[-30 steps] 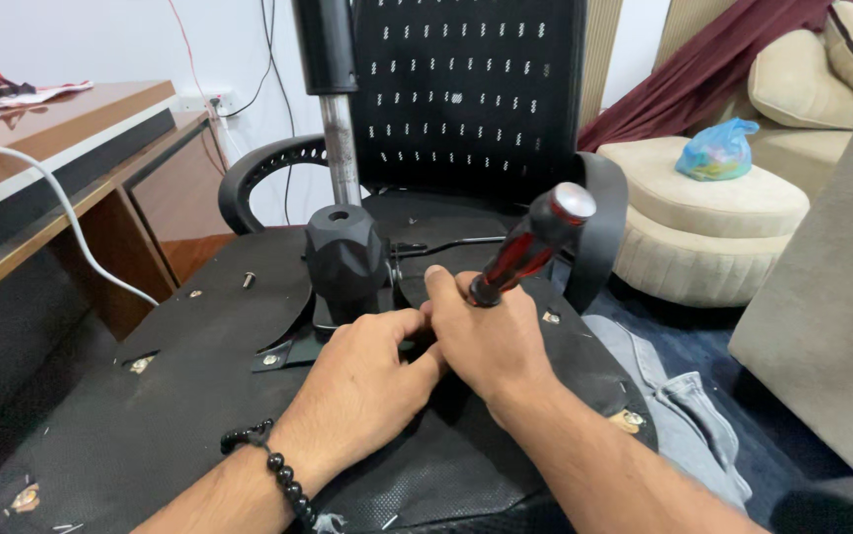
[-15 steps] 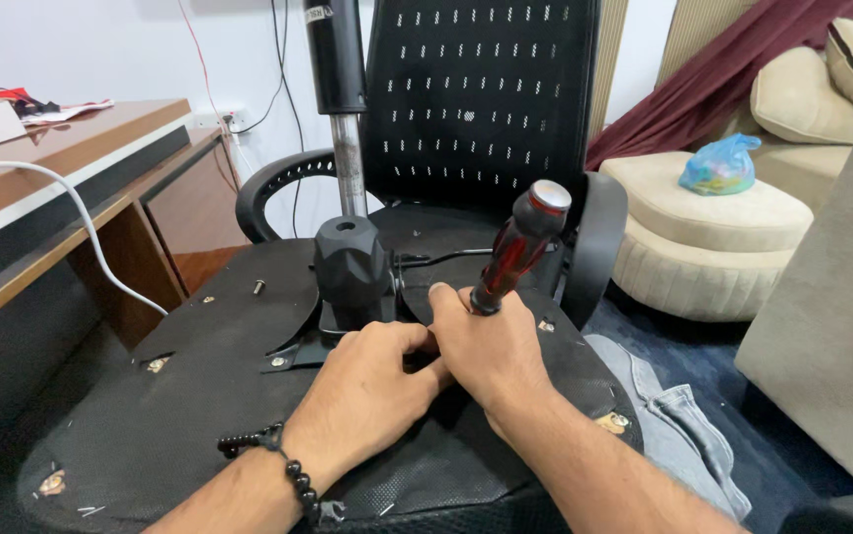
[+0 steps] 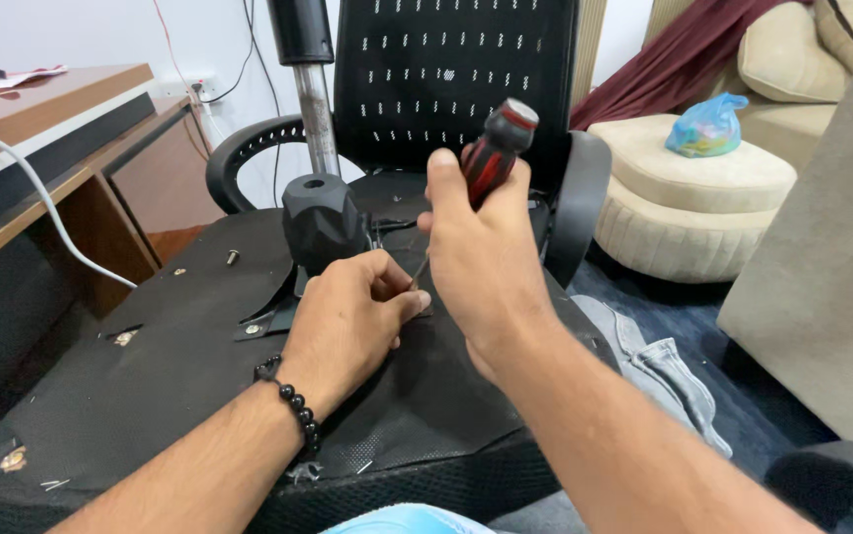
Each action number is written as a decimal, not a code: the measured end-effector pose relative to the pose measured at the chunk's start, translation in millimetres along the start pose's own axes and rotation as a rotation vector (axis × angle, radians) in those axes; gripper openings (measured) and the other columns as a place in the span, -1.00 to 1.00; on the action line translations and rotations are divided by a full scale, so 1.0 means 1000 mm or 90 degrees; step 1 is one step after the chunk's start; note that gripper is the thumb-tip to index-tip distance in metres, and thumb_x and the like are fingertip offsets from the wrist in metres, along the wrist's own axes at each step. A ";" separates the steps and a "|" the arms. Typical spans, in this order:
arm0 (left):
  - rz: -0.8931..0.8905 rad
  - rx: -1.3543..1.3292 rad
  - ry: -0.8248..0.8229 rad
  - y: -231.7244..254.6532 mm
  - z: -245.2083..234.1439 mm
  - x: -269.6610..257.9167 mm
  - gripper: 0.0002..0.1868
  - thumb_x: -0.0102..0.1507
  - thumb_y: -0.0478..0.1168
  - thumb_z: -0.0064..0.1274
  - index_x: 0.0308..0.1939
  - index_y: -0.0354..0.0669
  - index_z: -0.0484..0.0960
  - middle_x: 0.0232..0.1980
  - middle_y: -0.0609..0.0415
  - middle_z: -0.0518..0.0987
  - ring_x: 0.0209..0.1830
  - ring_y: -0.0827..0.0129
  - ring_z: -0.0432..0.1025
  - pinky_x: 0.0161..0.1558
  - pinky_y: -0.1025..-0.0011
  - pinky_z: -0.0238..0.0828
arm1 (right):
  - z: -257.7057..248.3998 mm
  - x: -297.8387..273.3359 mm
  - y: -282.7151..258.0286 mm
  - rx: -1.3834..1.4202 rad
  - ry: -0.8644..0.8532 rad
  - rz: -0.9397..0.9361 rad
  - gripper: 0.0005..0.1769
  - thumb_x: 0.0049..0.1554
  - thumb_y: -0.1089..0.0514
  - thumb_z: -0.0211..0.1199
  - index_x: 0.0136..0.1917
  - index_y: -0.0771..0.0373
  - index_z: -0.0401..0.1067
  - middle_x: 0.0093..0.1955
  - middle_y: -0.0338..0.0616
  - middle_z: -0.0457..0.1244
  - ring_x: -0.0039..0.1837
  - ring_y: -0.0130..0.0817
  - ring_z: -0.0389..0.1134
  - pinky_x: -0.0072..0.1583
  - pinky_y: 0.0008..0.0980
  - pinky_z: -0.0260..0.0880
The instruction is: The person uses a screwdriver to tighten screws into the underside of an office chair seat, securing the gas lift mechanism. The person then lifts and repositions the chair base to check the assembly.
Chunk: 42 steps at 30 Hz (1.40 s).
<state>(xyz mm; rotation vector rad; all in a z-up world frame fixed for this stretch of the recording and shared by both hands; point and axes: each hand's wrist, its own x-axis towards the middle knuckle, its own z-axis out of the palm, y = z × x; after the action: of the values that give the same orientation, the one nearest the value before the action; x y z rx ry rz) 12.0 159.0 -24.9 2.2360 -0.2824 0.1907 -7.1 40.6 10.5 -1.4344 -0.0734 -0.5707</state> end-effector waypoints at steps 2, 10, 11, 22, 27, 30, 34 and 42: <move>-0.045 -0.040 -0.003 0.005 -0.002 0.002 -0.79 0.16 -0.15 0.25 -0.26 -0.23 0.72 -0.42 0.04 0.73 -0.62 0.42 0.49 -0.44 0.39 0.48 | -0.003 0.004 -0.012 -0.031 -0.024 -0.006 -0.60 0.24 -0.11 0.06 0.19 0.19 0.23 -0.08 -0.34 0.25 -0.04 -0.55 0.33 -0.04 -0.39 0.41; 0.001 0.033 -0.022 0.009 0.000 0.002 -0.77 0.19 -0.09 0.22 -0.20 -0.14 0.80 -0.51 0.09 0.70 -0.65 0.48 0.46 -0.47 0.44 0.45 | -0.003 -0.002 -0.015 -0.142 -0.017 -0.149 -0.68 0.28 -0.04 0.16 0.11 0.25 0.37 -0.15 -0.26 0.23 -0.10 -0.51 0.23 -0.03 -0.40 0.35; -0.010 0.027 -0.020 0.008 0.000 0.002 -0.76 0.18 -0.08 0.23 -0.20 -0.13 0.80 -0.50 0.11 0.70 -0.65 0.47 0.47 -0.46 0.44 0.46 | -0.003 -0.002 -0.013 -0.141 -0.013 -0.131 -0.68 0.27 -0.05 0.16 0.10 0.24 0.38 -0.15 -0.26 0.23 -0.11 -0.51 0.22 -0.03 -0.41 0.35; -0.026 0.079 0.024 0.001 0.005 0.008 -0.74 0.18 -0.04 0.25 -0.18 -0.08 0.82 -0.39 0.09 0.75 -0.57 0.49 0.52 -0.38 0.42 0.48 | 0.018 0.036 -0.001 -0.079 -0.065 -0.039 -0.64 0.27 -0.09 0.04 0.11 0.22 0.17 -0.23 -0.24 0.23 -0.21 -0.51 0.33 -0.14 -0.40 0.45; -0.035 -0.030 0.014 0.000 0.000 0.004 -0.70 0.13 -0.09 0.27 -0.14 -0.17 0.79 -0.40 0.07 0.76 -0.67 0.40 0.50 -0.48 0.41 0.48 | 0.018 0.035 -0.003 -0.088 -0.103 -0.042 -0.52 0.28 -0.25 -0.07 0.11 0.22 0.15 -0.26 -0.23 0.18 -0.23 -0.48 0.26 -0.16 -0.37 0.47; 0.003 -0.018 0.006 0.003 0.001 0.005 -0.73 0.19 -0.13 0.19 -0.14 -0.19 0.79 -0.45 0.03 0.75 -0.69 0.46 0.50 -0.50 0.45 0.48 | 0.017 0.031 -0.002 -0.057 -0.115 -0.052 -0.44 0.30 -0.34 -0.17 0.11 0.22 0.17 -0.23 -0.24 0.15 -0.20 -0.49 0.19 -0.13 -0.39 0.40; -0.066 0.042 -0.007 0.007 0.002 0.007 -0.71 0.22 -0.03 0.25 -0.12 -0.12 0.79 -0.39 0.06 0.75 -0.67 0.48 0.48 -0.47 0.47 0.45 | 0.015 0.028 -0.002 -0.040 -0.105 -0.047 -0.44 0.27 -0.35 -0.21 0.10 0.19 0.19 -0.22 -0.25 0.17 -0.19 -0.51 0.20 -0.10 -0.41 0.36; -0.045 0.009 0.005 0.004 0.002 0.005 -0.67 0.14 -0.04 0.27 -0.11 -0.12 0.79 -0.36 0.09 0.77 -0.66 0.45 0.48 -0.45 0.44 0.46 | 0.011 0.028 -0.005 -0.082 -0.119 -0.038 -0.39 0.18 -0.41 -0.11 0.09 0.14 0.30 -0.23 -0.27 0.27 -0.17 -0.57 0.32 -0.12 -0.46 0.42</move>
<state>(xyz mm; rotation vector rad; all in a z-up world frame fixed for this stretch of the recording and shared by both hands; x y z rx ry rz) 15.4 154.4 -21.7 2.2554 -0.1988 0.1638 18.0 41.8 27.8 -1.6139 -0.2323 -0.4955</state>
